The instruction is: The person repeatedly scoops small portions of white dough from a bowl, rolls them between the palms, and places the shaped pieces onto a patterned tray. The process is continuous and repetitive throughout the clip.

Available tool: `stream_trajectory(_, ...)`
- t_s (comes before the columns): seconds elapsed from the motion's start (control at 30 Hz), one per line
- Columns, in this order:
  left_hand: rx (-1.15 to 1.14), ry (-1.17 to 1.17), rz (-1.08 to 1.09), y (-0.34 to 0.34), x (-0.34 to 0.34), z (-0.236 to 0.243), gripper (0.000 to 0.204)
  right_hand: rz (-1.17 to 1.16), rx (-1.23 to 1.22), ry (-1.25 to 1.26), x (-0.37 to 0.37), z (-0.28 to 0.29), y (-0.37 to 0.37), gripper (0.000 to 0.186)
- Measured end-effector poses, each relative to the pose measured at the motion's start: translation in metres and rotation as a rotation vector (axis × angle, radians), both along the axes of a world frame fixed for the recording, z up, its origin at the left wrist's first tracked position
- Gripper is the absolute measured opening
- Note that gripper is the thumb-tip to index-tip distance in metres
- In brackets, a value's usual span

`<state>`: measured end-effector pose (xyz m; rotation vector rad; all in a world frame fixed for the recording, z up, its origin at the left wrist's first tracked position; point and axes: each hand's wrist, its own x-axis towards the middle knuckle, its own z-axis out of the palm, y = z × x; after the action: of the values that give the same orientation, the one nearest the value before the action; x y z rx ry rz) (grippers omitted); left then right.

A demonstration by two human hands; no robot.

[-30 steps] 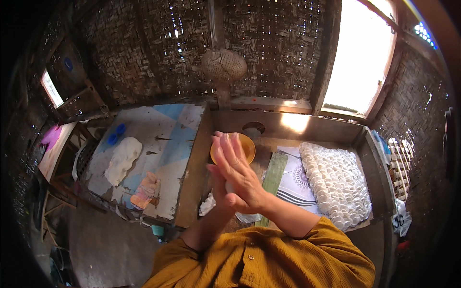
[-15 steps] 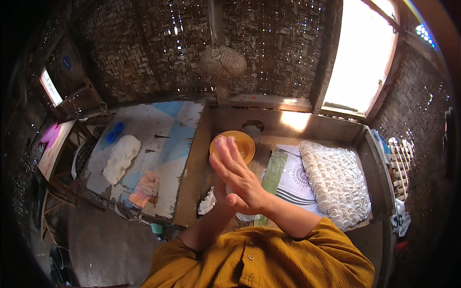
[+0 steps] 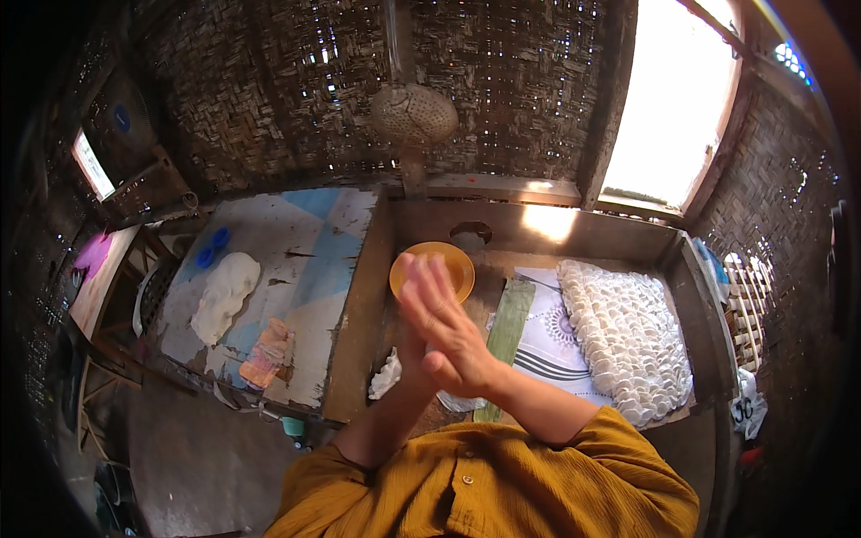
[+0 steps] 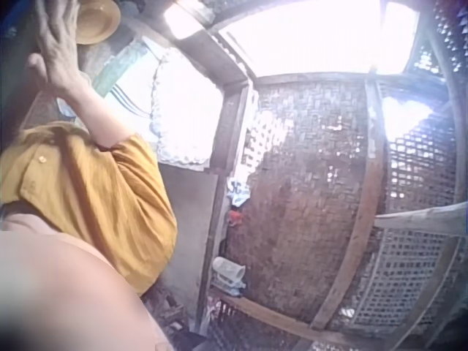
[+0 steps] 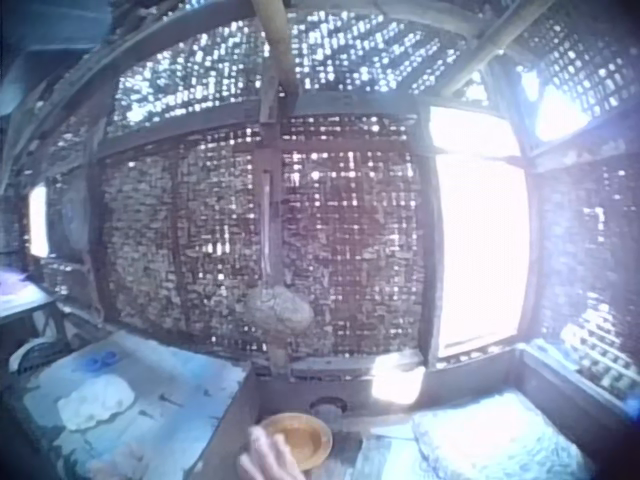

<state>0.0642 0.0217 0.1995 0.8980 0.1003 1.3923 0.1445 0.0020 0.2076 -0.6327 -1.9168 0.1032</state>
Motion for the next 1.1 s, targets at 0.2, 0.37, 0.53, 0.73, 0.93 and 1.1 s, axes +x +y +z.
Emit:
stream_trajectory(0.2, 0.056, -0.014, -0.163, -0.017, 0.005, -0.003, 0.066, -0.054, -0.249, 0.205, 0.011, -0.002, 0.017, 0.073)
stream_trajectory(0.37, -0.010, 0.197, -0.270, -0.016, 0.004, -0.009, 0.061, -0.001, -0.213, 0.168, 0.016, -0.007, 0.011, 0.071)
stream_trajectory(0.53, 0.547, 0.218, 0.007, -0.014, 0.010, -0.021, 0.072, -0.218, -0.078, -0.122, 0.021, -0.007, -0.008, 0.076)
stream_trajectory(0.73, -0.040, 0.085, -0.492, -0.025, 0.025, -0.043, 0.076, -0.161, 0.273, -0.235, 0.004, -0.012, -0.034, 0.076)
stream_trajectory(0.93, -0.266, 0.409, -0.685, -0.027, 0.015, -0.034, 0.079, -0.183, 0.272, -0.208, -0.009, -0.019, -0.051, 0.070)
stream_trajectory(1.1, -0.293, 0.466, -0.759, -0.021, 0.017, -0.025, 0.073, -0.125, 0.188, -0.131, -0.013, -0.018, -0.054, 0.076)
